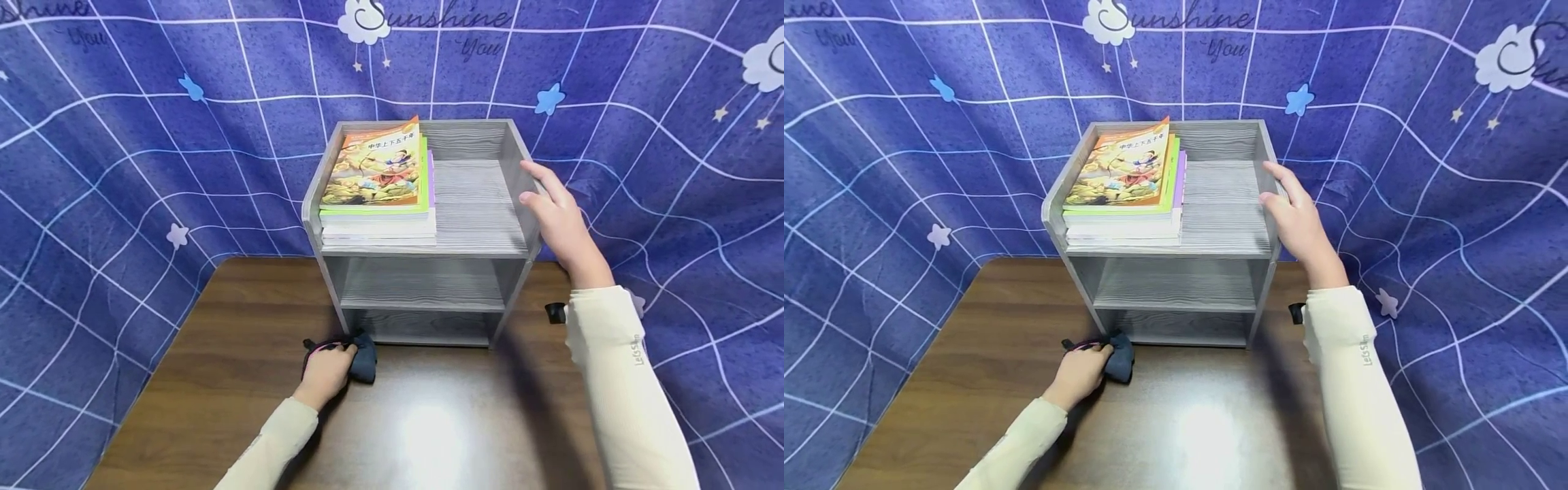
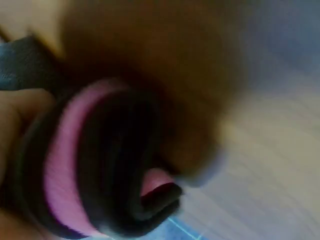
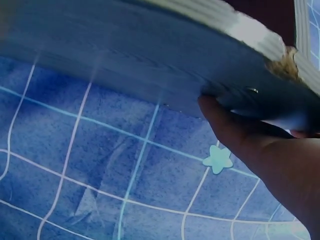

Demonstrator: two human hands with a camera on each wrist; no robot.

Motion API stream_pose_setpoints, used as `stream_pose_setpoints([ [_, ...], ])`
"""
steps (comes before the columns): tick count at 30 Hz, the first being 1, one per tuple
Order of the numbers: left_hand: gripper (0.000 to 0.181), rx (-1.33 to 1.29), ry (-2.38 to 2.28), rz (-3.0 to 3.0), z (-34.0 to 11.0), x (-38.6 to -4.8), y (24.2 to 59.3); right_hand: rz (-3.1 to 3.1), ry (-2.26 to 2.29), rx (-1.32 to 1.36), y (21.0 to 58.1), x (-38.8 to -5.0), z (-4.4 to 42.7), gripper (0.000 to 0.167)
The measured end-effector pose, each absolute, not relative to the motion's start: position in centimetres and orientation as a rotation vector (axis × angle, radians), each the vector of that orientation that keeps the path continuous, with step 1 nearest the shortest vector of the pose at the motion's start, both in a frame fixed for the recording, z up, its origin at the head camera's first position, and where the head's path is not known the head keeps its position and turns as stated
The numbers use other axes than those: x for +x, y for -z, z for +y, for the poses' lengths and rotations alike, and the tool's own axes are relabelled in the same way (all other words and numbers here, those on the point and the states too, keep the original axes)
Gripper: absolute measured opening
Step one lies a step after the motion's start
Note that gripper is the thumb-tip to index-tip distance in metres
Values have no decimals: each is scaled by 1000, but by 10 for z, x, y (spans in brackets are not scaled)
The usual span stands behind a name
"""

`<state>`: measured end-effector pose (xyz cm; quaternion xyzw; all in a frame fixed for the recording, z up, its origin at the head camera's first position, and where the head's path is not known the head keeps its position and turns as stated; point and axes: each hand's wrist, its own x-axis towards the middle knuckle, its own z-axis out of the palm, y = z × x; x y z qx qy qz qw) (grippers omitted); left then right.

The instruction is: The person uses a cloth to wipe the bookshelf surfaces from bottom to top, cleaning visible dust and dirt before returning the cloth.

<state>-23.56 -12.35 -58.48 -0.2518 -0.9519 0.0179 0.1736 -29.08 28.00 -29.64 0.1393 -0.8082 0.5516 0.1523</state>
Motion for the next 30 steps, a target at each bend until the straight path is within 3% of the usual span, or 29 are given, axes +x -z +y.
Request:
stream_pose_setpoints([
  [5,35,-854,249,-2851,-93,-231,556,-2278,-1591,404,299,-293,276,56],
  [10,36,-1108,854,-2729,-34,-229,515,-2259,-1603,430,300,-295,277,57],
  [17,40,-1101,1623,-2392,42,-253,460,-2225,-1633,438,302,-294,277,57],
  [22,45,-1142,1856,-2168,75,-273,446,-2262,-1604,451,302,-295,279,57],
  [30,39,-909,1895,-2060,99,-286,445,-2269,-1589,491,303,-297,282,58],
])
